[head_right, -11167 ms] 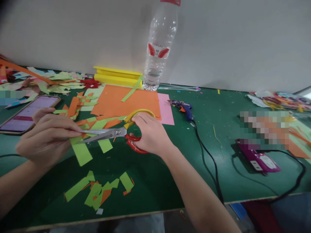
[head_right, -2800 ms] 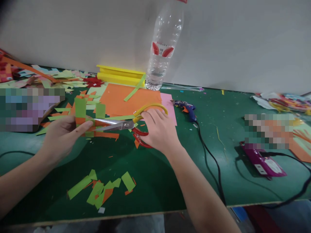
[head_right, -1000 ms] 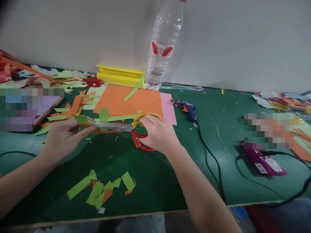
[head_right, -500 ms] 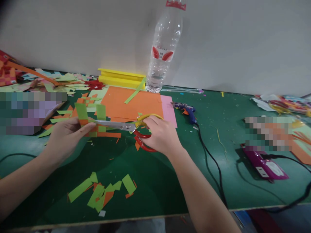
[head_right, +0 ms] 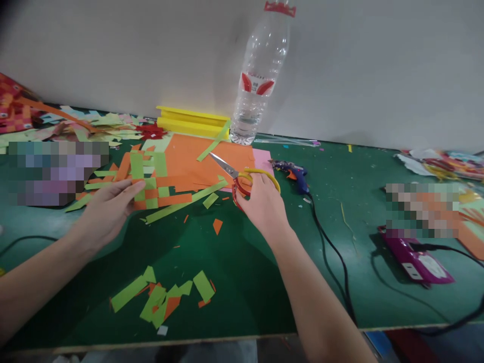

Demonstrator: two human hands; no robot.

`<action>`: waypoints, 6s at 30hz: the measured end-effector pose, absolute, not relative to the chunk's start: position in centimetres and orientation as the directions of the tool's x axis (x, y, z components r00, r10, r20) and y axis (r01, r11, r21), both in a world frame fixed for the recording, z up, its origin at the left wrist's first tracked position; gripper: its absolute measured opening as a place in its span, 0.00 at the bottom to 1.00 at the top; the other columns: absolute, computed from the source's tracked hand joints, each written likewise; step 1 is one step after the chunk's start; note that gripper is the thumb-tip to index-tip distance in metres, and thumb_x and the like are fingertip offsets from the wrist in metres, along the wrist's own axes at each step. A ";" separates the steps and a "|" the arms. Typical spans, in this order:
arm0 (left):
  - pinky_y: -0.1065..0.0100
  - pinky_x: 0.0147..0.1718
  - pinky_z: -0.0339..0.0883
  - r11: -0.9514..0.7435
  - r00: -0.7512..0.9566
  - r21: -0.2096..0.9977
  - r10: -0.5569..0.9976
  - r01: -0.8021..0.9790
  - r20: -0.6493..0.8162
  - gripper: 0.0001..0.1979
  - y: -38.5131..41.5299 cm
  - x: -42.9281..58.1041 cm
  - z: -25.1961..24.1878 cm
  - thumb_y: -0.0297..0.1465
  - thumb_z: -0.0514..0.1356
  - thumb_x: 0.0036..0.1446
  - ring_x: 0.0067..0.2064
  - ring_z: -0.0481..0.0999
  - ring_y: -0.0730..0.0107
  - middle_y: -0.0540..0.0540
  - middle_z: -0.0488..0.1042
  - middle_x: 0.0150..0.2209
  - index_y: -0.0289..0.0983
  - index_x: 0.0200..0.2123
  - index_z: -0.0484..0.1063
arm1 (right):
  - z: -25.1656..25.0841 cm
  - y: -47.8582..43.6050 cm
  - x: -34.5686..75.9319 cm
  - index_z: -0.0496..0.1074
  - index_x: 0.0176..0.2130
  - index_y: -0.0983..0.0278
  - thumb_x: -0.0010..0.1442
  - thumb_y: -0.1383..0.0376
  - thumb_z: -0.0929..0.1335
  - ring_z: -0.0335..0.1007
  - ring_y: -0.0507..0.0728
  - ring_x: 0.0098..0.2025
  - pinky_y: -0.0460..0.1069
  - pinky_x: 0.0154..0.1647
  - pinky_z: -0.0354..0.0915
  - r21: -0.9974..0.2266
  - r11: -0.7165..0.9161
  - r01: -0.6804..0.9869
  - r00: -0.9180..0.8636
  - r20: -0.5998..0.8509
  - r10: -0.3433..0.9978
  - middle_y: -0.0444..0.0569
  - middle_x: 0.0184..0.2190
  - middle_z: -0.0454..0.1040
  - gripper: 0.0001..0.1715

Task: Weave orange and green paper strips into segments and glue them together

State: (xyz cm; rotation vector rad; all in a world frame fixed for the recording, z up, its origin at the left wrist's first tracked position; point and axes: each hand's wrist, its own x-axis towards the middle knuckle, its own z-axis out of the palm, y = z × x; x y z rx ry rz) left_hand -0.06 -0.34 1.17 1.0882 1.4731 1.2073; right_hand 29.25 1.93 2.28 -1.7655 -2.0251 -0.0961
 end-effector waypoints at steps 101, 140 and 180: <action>0.69 0.34 0.71 -0.074 0.230 0.886 0.973 0.458 -0.037 0.09 -0.3 1.0 1.3 0.39 0.60 0.57 0.33 0.78 0.66 0.48 0.80 0.32 0.40 0.35 0.76 | -0.2 1.1 21.1 0.80 0.39 0.57 0.56 0.62 0.71 0.79 0.57 0.42 0.54 0.48 0.73 -0.940 0.193 0.280 -0.384 0.074 0.920 0.45 0.38 0.82 0.10; 0.68 0.33 0.73 -0.043 0.270 0.896 0.959 0.441 -0.087 0.22 -0.9 1.2 1.3 0.43 0.64 0.52 0.34 0.80 0.65 0.48 0.81 0.32 0.40 0.47 0.69 | 0.2 2.0 21.3 0.76 0.29 0.65 0.52 0.59 0.72 0.65 0.48 0.25 0.46 0.27 0.62 -0.965 0.094 0.244 -0.466 -0.032 0.884 0.44 0.25 0.75 0.10; 0.63 0.39 0.74 0.105 0.263 0.848 0.925 0.519 -0.275 0.17 -0.7 0.1 1.0 0.46 0.66 0.49 0.39 0.82 0.58 0.48 0.83 0.35 0.40 0.35 0.79 | 0.3 2.4 21.6 0.76 0.30 0.64 0.48 0.56 0.74 0.69 0.50 0.29 0.47 0.32 0.65 -0.993 -0.058 0.098 -0.385 -0.092 0.918 0.45 0.28 0.76 0.14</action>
